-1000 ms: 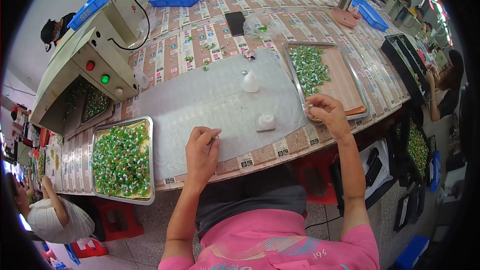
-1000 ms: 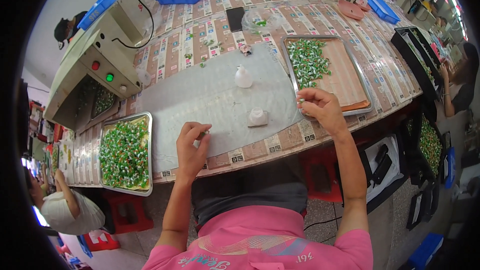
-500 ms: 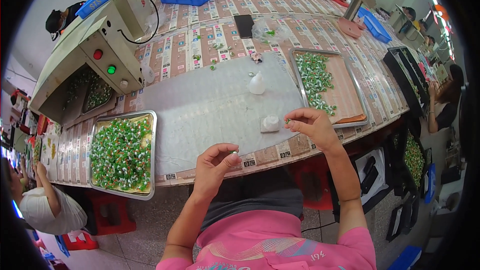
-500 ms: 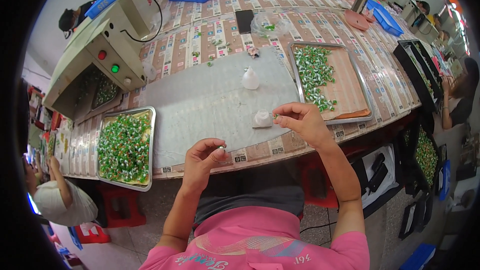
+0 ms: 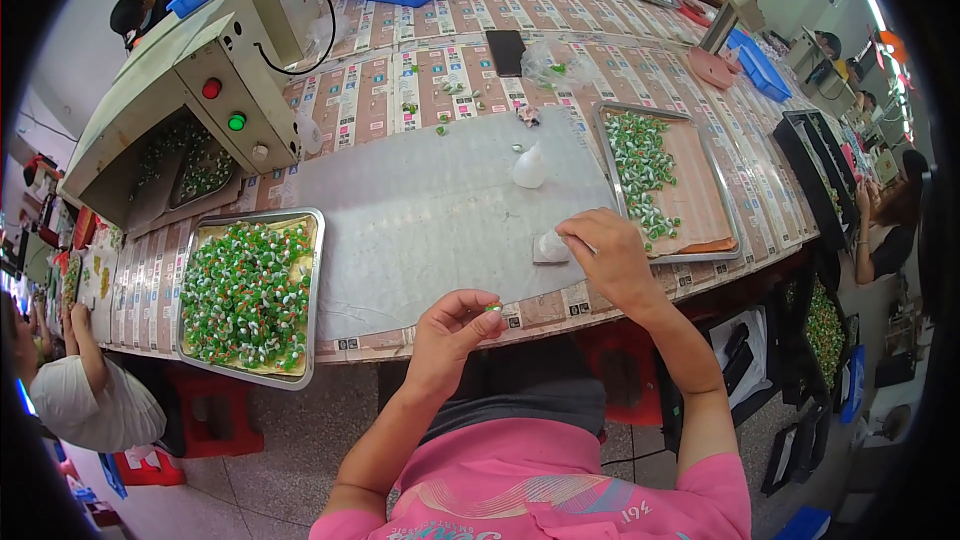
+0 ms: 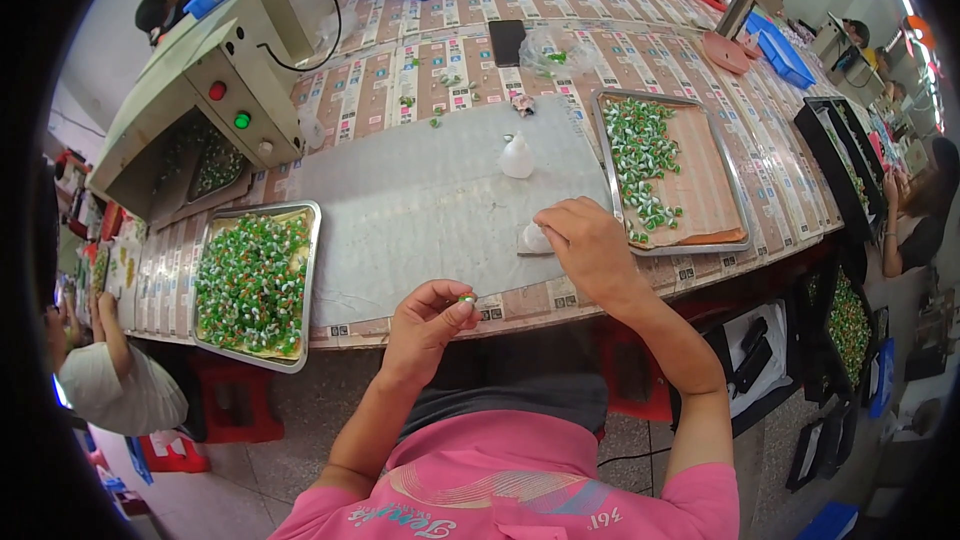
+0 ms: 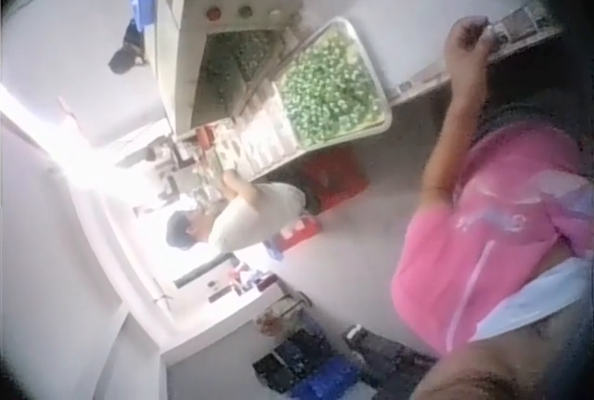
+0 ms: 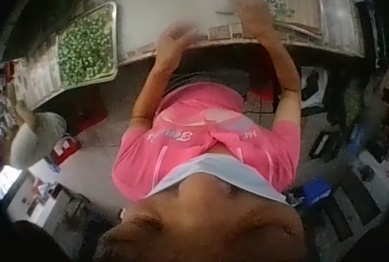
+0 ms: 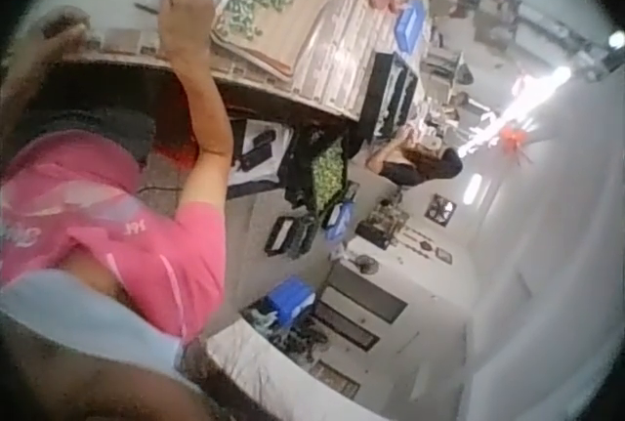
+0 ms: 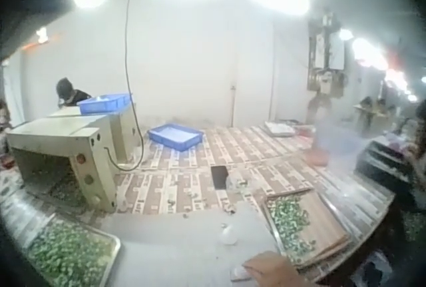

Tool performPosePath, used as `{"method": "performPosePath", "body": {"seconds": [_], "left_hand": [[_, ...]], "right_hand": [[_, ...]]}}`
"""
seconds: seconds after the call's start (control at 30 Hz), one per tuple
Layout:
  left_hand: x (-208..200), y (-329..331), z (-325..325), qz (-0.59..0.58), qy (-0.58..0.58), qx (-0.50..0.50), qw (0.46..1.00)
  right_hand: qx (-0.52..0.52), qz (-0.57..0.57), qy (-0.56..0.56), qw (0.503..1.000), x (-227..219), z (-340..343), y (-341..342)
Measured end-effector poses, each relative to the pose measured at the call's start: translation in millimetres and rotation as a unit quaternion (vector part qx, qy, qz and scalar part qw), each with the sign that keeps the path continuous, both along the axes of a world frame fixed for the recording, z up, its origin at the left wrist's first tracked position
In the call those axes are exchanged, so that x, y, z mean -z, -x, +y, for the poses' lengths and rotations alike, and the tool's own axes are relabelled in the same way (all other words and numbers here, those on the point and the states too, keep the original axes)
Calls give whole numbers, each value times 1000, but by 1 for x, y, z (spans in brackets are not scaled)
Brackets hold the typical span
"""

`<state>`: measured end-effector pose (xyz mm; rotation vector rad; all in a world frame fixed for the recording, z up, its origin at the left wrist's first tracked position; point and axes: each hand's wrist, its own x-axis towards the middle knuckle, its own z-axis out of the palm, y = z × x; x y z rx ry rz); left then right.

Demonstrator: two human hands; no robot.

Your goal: The person assembles small plastic spheres by hand, putting together green and white toy components.

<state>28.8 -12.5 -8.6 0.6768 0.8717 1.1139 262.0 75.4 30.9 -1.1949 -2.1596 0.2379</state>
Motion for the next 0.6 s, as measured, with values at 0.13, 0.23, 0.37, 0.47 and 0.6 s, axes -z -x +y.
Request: {"method": "performPosePath", "body": {"seconds": [0.13,0.23,0.37,0.47,0.6], "left_hand": [[-1,-10,2,-9,10,3,1000],[-2,-13,3,-7,1,0,1000],[0,-18,6,-11,1,3,1000],[1,-23,6,-17,-3,3,1000],[3,-29,7,-15,-16,11,1000]], "right_hand": [[-5,-2,3,1000,-1,1,-5],[-5,29,-5,1000,-7,-9,-5],[-24,140,152,978,-16,-26,-5],[-60,198,230,951,-10,-38,-2],[-96,262,305,910,-3,-49,1]]}}
